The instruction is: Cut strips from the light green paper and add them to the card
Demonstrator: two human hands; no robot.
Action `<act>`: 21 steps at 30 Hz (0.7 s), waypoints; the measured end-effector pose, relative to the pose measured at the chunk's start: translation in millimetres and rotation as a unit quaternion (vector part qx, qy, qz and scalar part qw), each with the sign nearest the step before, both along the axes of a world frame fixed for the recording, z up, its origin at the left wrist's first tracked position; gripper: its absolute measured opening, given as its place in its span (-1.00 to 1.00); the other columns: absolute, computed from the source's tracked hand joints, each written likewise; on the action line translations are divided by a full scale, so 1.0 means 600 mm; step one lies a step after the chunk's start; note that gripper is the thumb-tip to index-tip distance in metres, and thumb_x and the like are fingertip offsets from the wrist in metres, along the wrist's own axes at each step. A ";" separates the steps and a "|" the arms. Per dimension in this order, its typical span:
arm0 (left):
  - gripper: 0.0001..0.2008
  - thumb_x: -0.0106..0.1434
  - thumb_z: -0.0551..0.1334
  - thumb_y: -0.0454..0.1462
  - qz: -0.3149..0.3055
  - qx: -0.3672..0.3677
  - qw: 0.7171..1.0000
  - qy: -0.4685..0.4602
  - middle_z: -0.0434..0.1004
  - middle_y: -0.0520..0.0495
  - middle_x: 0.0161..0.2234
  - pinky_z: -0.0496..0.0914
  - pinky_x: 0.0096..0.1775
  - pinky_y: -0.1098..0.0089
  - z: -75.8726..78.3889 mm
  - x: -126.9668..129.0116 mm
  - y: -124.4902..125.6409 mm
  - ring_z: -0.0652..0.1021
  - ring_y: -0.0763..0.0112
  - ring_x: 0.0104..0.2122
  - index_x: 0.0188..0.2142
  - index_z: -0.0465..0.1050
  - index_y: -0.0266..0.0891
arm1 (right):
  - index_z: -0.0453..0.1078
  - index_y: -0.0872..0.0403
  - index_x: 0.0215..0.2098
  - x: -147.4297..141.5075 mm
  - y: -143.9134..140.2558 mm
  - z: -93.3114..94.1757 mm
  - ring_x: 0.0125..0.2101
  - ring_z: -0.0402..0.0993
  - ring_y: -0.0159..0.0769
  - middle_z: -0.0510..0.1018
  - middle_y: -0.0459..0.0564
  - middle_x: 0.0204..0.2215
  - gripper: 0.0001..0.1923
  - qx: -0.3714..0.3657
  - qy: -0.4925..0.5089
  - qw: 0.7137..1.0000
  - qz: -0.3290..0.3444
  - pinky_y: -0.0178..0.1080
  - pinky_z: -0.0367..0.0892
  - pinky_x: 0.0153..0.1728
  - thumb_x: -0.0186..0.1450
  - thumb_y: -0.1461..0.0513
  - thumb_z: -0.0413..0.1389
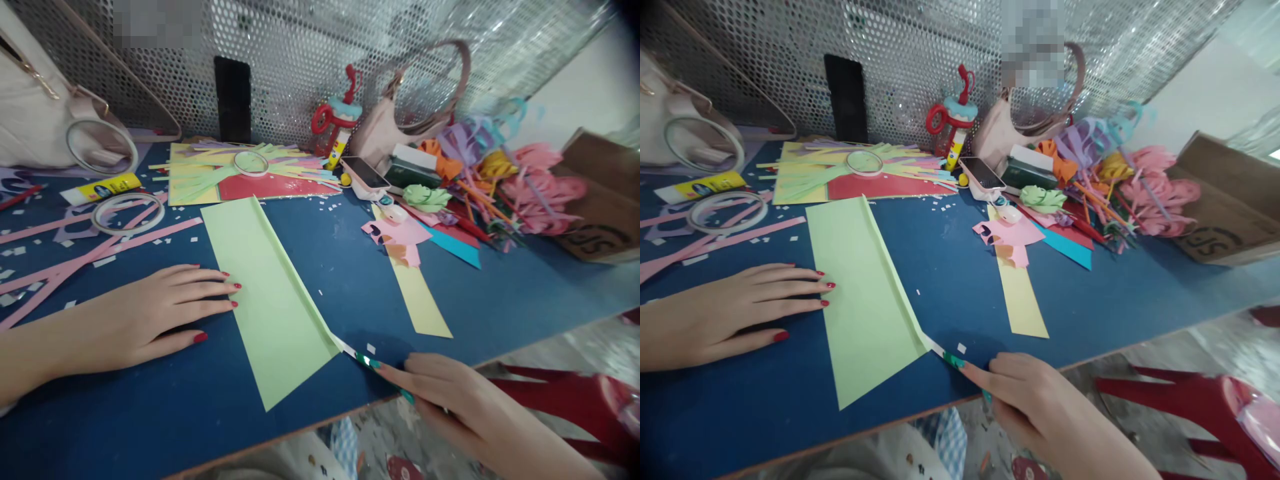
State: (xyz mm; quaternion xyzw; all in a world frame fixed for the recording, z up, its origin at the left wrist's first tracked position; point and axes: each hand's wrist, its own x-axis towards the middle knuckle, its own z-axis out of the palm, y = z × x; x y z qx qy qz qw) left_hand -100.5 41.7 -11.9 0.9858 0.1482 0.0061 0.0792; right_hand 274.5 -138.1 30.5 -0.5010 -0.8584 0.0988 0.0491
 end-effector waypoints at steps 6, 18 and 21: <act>-0.49 0.39 0.07 -0.16 0.002 0.015 1.000 0.003 0.11 0.24 0.28 0.05 0.26 0.22 0.000 0.000 0.001 0.19 0.35 0.25 0.29 0.01 0.12 | 0.39 0.02 0.08 -0.001 0.006 -0.005 -0.40 0.51 -0.36 0.56 0.02 -0.36 -0.58 -0.014 0.004 1.000 0.003 -0.36 0.38 -0.45 0.37 0.34 -0.17; -0.49 0.36 0.10 -0.17 0.004 -0.002 1.000 -0.018 0.18 0.20 0.25 0.09 0.24 0.25 0.002 0.001 0.001 0.26 0.27 0.22 0.27 0.09 0.13 | 0.30 0.03 0.17 0.000 0.019 -0.012 -0.47 0.40 -0.39 0.43 -0.07 -0.50 -0.54 -0.061 0.035 0.997 0.006 -0.36 0.29 -0.46 0.36 0.38 -0.14; -0.49 0.35 0.11 -0.17 0.008 -0.016 0.999 -0.028 0.21 0.18 0.24 0.12 0.23 0.24 -0.002 0.001 0.003 0.28 0.25 0.21 0.27 0.11 0.14 | 0.28 0.03 0.19 0.001 0.021 -0.010 -0.48 0.39 -0.39 0.43 -0.06 -0.50 -0.54 -0.065 0.036 0.997 0.007 -0.36 0.28 -0.46 0.37 0.38 -0.14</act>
